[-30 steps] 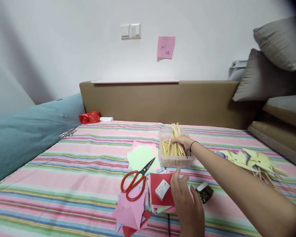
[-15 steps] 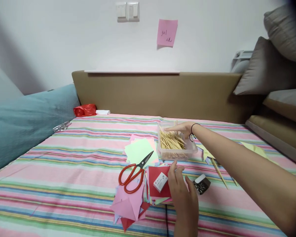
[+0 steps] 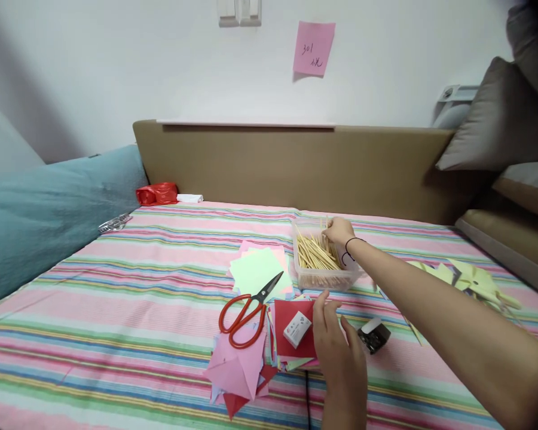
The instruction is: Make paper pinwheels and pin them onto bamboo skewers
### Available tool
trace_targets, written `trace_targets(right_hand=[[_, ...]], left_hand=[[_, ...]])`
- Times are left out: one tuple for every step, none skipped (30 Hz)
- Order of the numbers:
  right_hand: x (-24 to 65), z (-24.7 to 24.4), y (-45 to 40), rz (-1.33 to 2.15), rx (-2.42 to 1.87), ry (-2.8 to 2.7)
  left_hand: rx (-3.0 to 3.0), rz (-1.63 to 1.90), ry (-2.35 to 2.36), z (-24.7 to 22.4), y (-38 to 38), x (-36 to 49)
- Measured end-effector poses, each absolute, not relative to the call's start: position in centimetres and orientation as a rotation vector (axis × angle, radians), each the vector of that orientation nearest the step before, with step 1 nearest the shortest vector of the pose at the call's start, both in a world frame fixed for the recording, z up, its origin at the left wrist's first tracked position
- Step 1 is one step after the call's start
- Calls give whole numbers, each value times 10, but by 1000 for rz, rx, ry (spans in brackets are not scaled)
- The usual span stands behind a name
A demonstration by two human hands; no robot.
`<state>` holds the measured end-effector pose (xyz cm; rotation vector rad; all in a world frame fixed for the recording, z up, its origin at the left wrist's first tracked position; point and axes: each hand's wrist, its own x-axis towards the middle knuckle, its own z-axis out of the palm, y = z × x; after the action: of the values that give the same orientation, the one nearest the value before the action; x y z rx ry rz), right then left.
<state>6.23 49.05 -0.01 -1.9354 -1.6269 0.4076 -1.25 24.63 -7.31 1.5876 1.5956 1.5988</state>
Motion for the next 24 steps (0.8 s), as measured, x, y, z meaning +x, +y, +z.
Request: trace_targets(right_hand=[[63, 6, 490, 387, -1942, -1662], [62, 13, 490, 356, -1941, -1702], [61, 20, 490, 321, -1928, -1734], [60, 28, 490, 287, -1909, -1761], [59, 35, 490, 258, -1892, -1788], [58, 42, 490, 243, -1880, -1818], [57, 48, 490, 246, -1877, -1852], [57, 53, 489, 265, -1878, -1892], [57, 57, 489, 294, -1884, -1933], [58, 59, 488, 320, -1892, -1970], [58, 60, 487, 334, -1903, -2000], [59, 60, 486, 330, -1916, -2022], [59, 60, 485, 310, -1931, -2036], [59, 59, 483, 278, -1948, -2047], [60, 57, 482, 241, -1964, -2055], [60, 56, 480, 200, -1975, -2063], [61, 55, 478, 159, -1981, -2070], [62, 54, 476, 117, -1983, -2076], [63, 52, 474, 79, -1984, -2081], [65, 51, 472, 55, -1989, -2091], [66, 49, 471, 48, -2002, -2105], [67, 47, 471, 59, -2021, -2123], [68, 43, 471, 84, -2045, -2143], [68, 38, 472, 117, -2067, -2160]], left_hand=[[1585, 1587, 1590, -72, 246, -13], [1586, 1573, 1588, -71, 246, -13], [1589, 1562, 1590, -71, 246, -13], [1592, 1556, 1594, -70, 246, -14], [1592, 1557, 1600, -69, 246, -15], [1592, 1564, 1604, -69, 247, -16], [1593, 1571, 1606, -69, 247, -16], [1590, 1579, 1609, -69, 247, -17], [1588, 1584, 1613, -68, 247, -17], [1585, 1590, 1618, -68, 248, -18], [1585, 1596, 1622, -69, 248, -18], [1587, 1604, 1625, -69, 248, -18], [1592, 1613, 1627, -69, 248, -18], [1597, 1620, 1626, -69, 248, -18], [1602, 1626, 1624, -70, 248, -19], [1602, 1631, 1623, -70, 249, -19], [1597, 1635, 1625, -70, 250, -20], [1589, 1640, 1628, -70, 250, -20], [1580, 1644, 1633, -70, 251, -20], [1569, 1649, 1638, -69, 252, -20], [1558, 1652, 1642, -69, 252, -20], [1551, 1651, 1642, -69, 253, -20], [1546, 1646, 1638, -69, 253, -19], [1539, 1639, 1632, -69, 252, -18]])
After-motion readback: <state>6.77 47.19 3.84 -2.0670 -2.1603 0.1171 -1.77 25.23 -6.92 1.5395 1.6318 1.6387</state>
